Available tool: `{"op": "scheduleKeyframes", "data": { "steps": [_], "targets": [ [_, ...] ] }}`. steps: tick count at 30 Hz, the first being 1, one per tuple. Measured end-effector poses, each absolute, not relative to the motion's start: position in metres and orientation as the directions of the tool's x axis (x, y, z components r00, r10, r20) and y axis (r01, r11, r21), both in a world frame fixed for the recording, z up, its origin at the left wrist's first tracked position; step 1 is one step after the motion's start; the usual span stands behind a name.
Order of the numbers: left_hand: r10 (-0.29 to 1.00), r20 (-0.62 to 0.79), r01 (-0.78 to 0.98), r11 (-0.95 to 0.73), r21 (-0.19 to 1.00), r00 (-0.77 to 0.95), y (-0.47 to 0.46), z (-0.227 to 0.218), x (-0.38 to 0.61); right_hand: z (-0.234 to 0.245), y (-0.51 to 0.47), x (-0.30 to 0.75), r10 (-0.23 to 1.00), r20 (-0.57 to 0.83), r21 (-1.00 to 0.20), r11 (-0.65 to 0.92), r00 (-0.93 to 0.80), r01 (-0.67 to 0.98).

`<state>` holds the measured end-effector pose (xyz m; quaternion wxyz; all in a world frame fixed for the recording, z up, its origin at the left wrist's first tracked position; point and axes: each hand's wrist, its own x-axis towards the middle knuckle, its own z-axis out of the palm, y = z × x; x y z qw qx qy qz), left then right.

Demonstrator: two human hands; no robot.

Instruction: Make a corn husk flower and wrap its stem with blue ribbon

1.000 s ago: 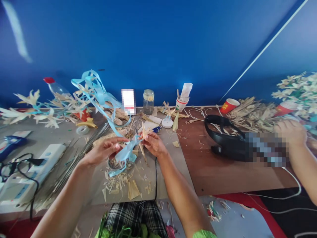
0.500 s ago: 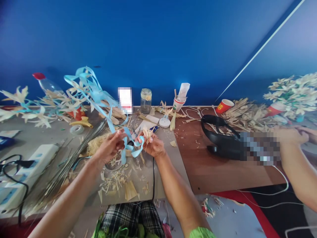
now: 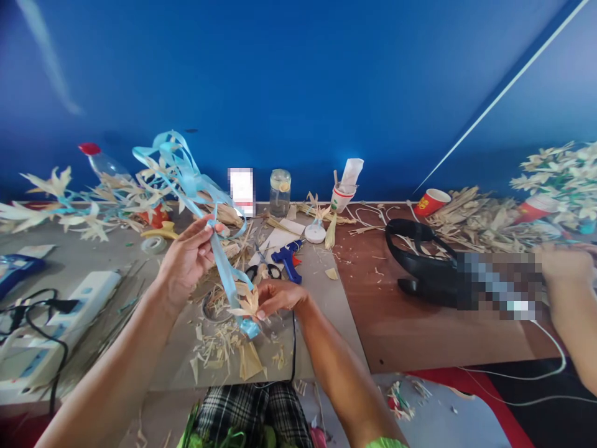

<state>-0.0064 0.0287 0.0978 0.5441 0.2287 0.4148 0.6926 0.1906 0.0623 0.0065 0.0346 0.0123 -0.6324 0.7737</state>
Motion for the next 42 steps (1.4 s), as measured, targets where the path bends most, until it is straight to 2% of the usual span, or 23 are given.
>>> {"op": "scheduleKeyframes", "data": {
  "steps": [3, 5, 6, 7, 9, 12, 15, 17, 21, 24, 30, 34, 37, 42],
  "targets": [
    [0.931, -0.111, -0.547, -0.106, 0.830, -0.348, 0.032, 0.099, -0.008, 0.006, 0.062, 0.187, -0.035, 0.033, -0.987, -0.160, -0.999, -0.027],
    [0.941, -0.064, -0.539, -0.133, 0.832, -0.331, 0.032, 0.092, -0.010, 0.009, 0.060, 0.188, -0.016, 0.055, -0.987, -0.154, -0.998, -0.052],
    [0.947, -0.032, -0.522, -0.148, 0.840, -0.320, 0.031, 0.087, -0.011, 0.010, 0.060, 0.190, 0.037, 0.078, -0.984, -0.156, -0.996, -0.082],
    [0.950, -0.009, -0.489, -0.153, 0.859, -0.312, 0.029, 0.082, -0.012, 0.012, 0.060, 0.192, 0.122, 0.105, -0.980, -0.158, -0.987, -0.124],
    [0.964, 0.018, -0.428, -0.134, 0.894, -0.264, 0.024, 0.071, -0.015, 0.015, 0.062, 0.195, 0.374, 0.156, -0.960, -0.161, -0.914, -0.230],
    [0.986, 0.007, -0.398, -0.073, 0.914, -0.166, 0.015, 0.055, -0.017, 0.016, 0.071, 0.198, 0.759, 0.202, -0.894, -0.116, -0.619, -0.433],
    [0.993, 0.027, -0.407, -0.072, 0.910, -0.115, 0.011, 0.042, -0.015, 0.016, 0.081, 0.199, 0.923, 0.187, -0.825, -0.038, -0.337, -0.564],
    [0.994, 0.046, -0.429, -0.087, 0.899, -0.104, 0.012, 0.035, -0.011, 0.017, 0.083, 0.198, 0.938, 0.171, -0.801, -0.046, -0.301, -0.597],
    [0.995, 0.056, -0.442, -0.086, 0.893, -0.081, 0.015, 0.022, 0.000, 0.018, 0.072, 0.191, 0.848, 0.118, -0.792, -0.233, -0.517, -0.564],
    [0.997, 0.026, -0.431, -0.053, 0.901, -0.068, 0.015, 0.016, 0.009, 0.018, 0.062, 0.180, 0.822, 0.069, -0.795, -0.297, -0.565, -0.529],
    [1.000, -0.013, -0.329, 0.011, 0.944, -0.006, 0.011, 0.011, 0.015, 0.016, 0.061, 0.174, 0.864, 0.022, -0.840, -0.257, -0.503, -0.478],
    [0.999, 0.016, -0.264, -0.023, 0.964, -0.029, 0.011, 0.009, 0.010, 0.011, 0.065, 0.177, 0.885, 0.025, -0.899, -0.183, -0.466, -0.397],
    [0.996, 0.030, -0.244, -0.050, 0.969, -0.087, 0.012, 0.007, 0.007, 0.008, 0.063, 0.176, 0.860, 0.041, -0.945, -0.132, -0.509, -0.298],
    [0.999, -0.039, -0.231, 0.035, 0.972, -0.011, 0.011, 0.006, 0.010, 0.010, 0.057, 0.173, 0.800, 0.046, -0.969, -0.110, -0.598, -0.221]
  ]
}}
